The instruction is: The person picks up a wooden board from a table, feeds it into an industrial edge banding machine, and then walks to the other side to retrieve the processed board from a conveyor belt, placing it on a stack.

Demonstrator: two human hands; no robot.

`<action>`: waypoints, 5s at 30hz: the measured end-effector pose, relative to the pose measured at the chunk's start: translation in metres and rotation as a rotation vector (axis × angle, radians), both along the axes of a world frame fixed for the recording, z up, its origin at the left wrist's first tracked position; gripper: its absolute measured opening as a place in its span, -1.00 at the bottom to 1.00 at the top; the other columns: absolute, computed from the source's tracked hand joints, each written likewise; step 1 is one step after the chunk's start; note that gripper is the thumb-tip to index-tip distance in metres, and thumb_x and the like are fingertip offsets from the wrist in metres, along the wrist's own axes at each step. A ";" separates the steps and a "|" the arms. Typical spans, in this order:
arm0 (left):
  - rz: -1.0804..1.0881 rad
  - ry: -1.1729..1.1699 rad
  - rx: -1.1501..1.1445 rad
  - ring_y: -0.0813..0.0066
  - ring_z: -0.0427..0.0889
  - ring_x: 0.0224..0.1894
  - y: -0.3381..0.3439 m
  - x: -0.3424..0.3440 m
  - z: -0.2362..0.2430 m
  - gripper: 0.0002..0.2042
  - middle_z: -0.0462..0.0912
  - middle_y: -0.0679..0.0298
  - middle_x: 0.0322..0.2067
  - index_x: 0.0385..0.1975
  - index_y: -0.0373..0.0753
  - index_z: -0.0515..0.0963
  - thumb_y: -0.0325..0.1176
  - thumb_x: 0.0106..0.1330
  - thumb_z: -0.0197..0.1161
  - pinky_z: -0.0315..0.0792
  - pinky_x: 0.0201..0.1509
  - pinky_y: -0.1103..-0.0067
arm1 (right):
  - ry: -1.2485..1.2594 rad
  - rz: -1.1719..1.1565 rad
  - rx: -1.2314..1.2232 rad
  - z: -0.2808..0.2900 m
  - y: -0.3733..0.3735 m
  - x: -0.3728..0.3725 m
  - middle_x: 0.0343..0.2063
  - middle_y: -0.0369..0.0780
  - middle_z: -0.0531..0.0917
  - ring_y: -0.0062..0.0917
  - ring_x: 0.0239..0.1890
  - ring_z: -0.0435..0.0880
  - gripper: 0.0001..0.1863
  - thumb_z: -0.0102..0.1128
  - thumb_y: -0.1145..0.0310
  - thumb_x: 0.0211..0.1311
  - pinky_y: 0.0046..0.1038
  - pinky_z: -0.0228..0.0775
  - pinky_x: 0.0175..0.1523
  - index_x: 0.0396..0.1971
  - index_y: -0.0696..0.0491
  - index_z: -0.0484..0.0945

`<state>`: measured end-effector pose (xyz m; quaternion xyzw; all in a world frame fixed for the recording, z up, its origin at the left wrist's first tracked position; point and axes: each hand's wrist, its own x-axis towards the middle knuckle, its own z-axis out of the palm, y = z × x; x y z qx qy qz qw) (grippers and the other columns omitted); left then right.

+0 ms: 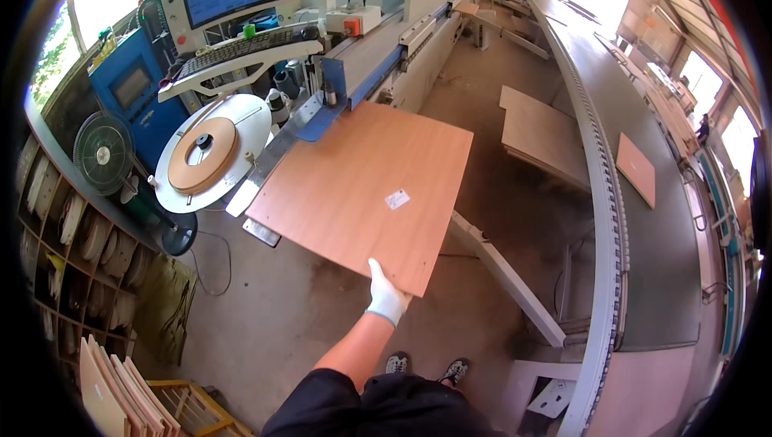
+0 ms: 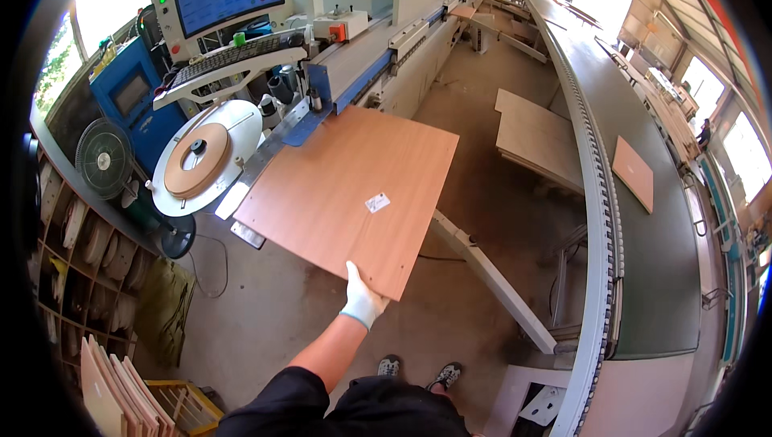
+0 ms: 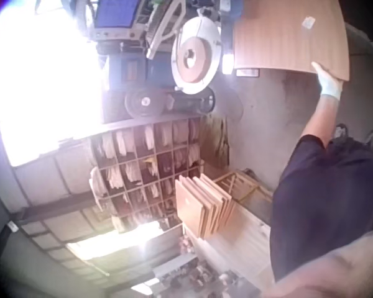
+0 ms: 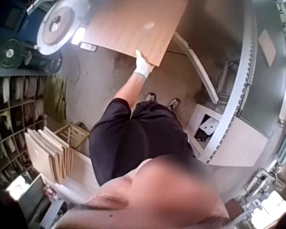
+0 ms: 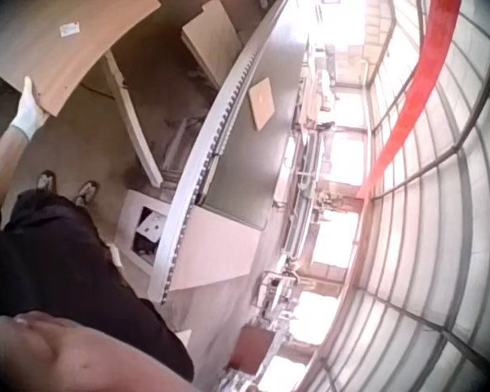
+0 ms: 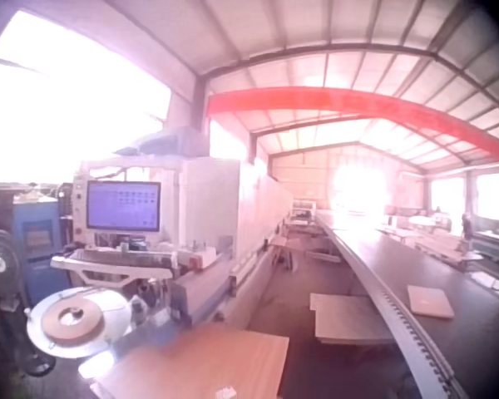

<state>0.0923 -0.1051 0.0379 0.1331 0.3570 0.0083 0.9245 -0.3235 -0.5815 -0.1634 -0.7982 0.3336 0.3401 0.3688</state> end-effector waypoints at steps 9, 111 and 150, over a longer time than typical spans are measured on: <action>0.212 -0.076 0.172 0.22 0.42 0.27 0.093 0.057 -0.067 -0.42 0.44 0.19 0.22 0.22 -0.16 0.36 0.19 0.49 -0.23 0.33 0.33 0.30 | -0.157 -0.232 0.118 0.113 0.076 0.075 -0.40 -0.18 0.65 -0.49 -0.45 0.62 -0.75 0.07 0.33 0.33 -0.45 0.48 -0.38 -0.09 0.13 0.56; -1.415 -1.131 1.929 0.03 0.66 -0.06 -0.377 -0.103 0.089 -0.74 0.69 -0.04 -0.16 -0.09 -0.38 0.61 -0.35 0.35 0.17 0.50 0.11 0.30 | -1.478 -1.505 0.703 0.248 -0.459 0.081 0.11 -0.16 0.52 -0.31 0.10 0.58 -0.52 -0.01 0.35 0.29 -0.22 0.55 0.03 0.22 0.04 0.31; -0.935 -0.081 -0.014 0.08 0.38 0.28 -0.382 -0.021 -0.001 -0.48 0.43 0.15 0.25 0.22 -0.14 0.42 -0.12 0.33 -0.26 0.27 0.30 0.05 | -1.107 -0.413 0.476 0.476 -0.162 0.067 -0.19 -0.29 0.64 -0.60 -0.06 0.51 -0.56 0.44 0.51 -0.05 -0.43 0.35 0.05 -0.08 0.20 0.58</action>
